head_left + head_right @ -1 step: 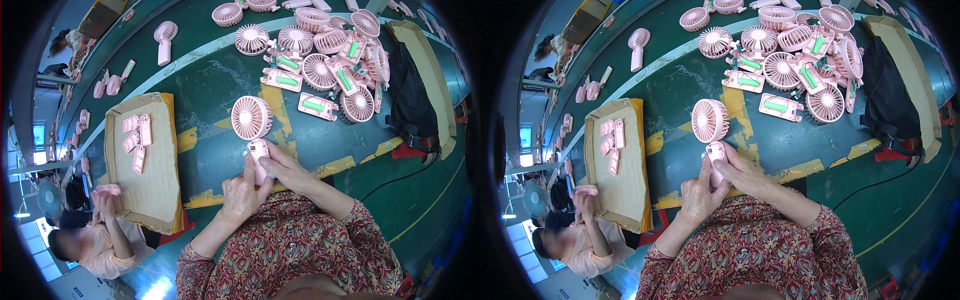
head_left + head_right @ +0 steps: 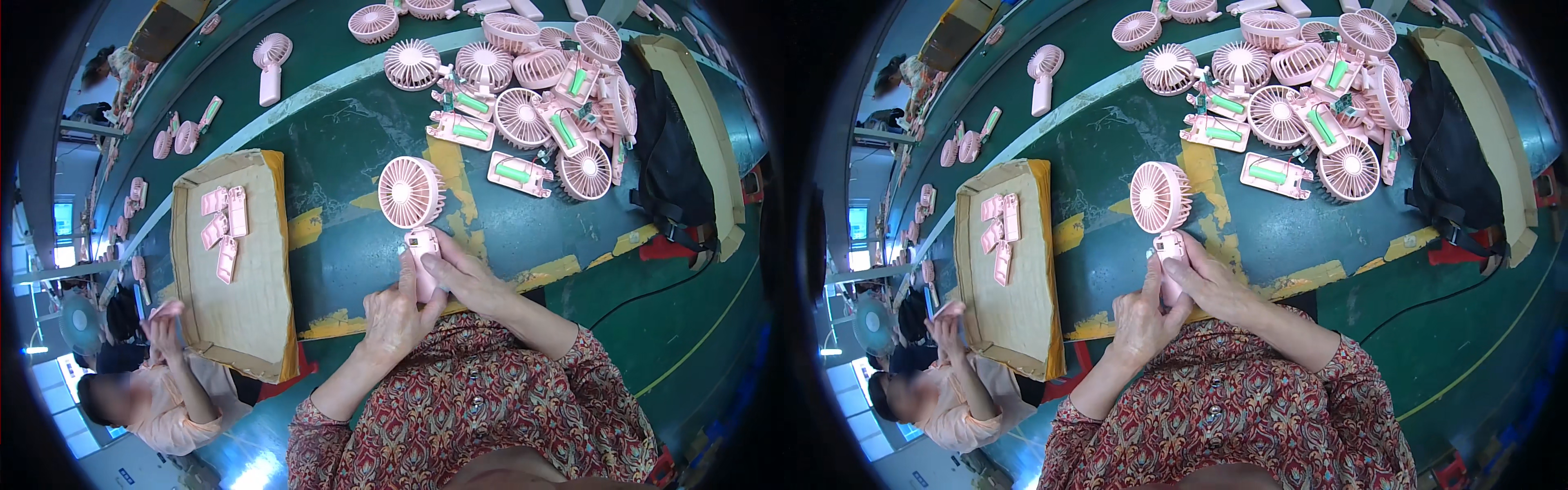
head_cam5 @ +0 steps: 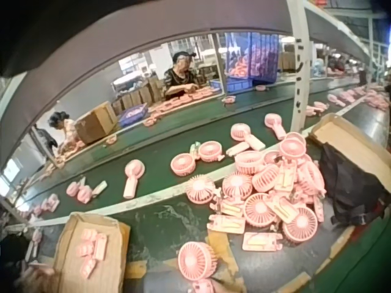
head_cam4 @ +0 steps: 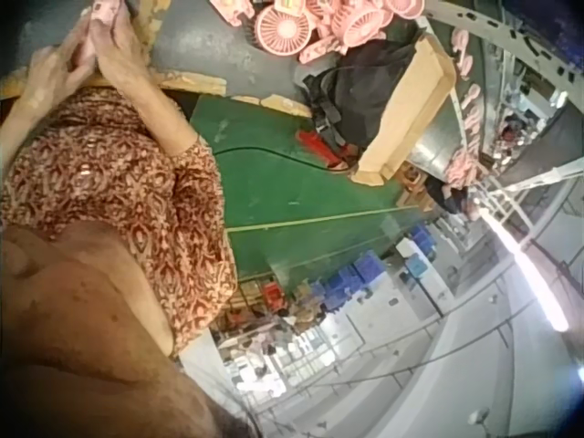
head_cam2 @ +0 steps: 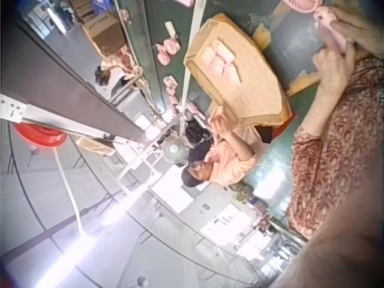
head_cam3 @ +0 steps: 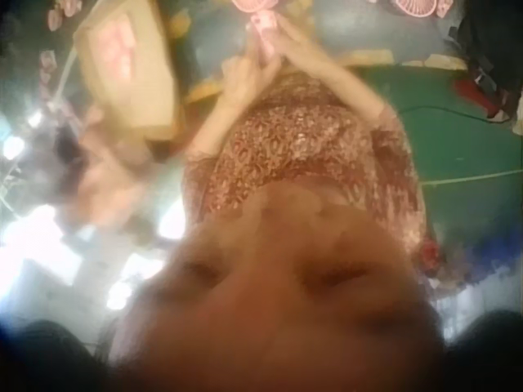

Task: The person assembles handheld fans by hand, fitting a circuit board and battery into the handle before snapping the two halves of the handle together. They then place the assembled fan onto the conveyor belt and reach for new components.

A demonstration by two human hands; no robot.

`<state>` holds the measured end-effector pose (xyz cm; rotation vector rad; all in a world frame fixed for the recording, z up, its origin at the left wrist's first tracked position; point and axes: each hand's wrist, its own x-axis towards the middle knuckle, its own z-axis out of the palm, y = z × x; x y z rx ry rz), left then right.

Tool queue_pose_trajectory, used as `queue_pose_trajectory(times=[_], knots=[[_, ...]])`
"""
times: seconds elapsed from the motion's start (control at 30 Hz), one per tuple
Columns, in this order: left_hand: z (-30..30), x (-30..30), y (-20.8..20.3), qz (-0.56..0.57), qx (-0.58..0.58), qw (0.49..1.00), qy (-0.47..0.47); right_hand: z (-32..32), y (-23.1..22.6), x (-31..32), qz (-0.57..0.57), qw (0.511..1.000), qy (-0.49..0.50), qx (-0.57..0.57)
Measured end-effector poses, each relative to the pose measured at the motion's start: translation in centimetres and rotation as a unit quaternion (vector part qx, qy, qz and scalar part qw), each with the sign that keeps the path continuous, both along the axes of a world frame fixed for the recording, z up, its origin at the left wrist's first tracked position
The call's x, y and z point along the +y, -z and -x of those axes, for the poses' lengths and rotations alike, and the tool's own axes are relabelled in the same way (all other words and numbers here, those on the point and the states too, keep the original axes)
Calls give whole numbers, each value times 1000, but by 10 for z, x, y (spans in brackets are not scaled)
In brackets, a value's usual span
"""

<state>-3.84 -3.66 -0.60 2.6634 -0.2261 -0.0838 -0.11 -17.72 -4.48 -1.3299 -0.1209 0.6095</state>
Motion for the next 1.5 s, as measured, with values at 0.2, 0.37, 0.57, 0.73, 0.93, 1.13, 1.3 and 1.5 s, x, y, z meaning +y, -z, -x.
queue_pose_trajectory(times=[0.2,0.37,0.57,0.73,0.93,1.13,1.3,1.5], knots=[[1,1,-2,-3,-9,1000,7,2,-6,7,88,993,27,-70],[-2,10,0,29,-3,999,20,3,-13,8,94,992,30,-75],[-12,19,-10,91,65,994,15,4,-20,9,94,993,22,-68],[-17,27,-13,100,107,989,24,3,-18,9,93,994,21,-45],[-5,18,-4,41,48,998,29,3,-3,12,12,999,37,-16],[4,9,8,3,1,1000,30,4,-7,12,10,1000,28,-4],[8,3,11,-19,-15,999,33,4,-4,9,-51,996,36,58],[12,2,4,-14,1,999,28,4,-5,6,-74,993,48,84]])
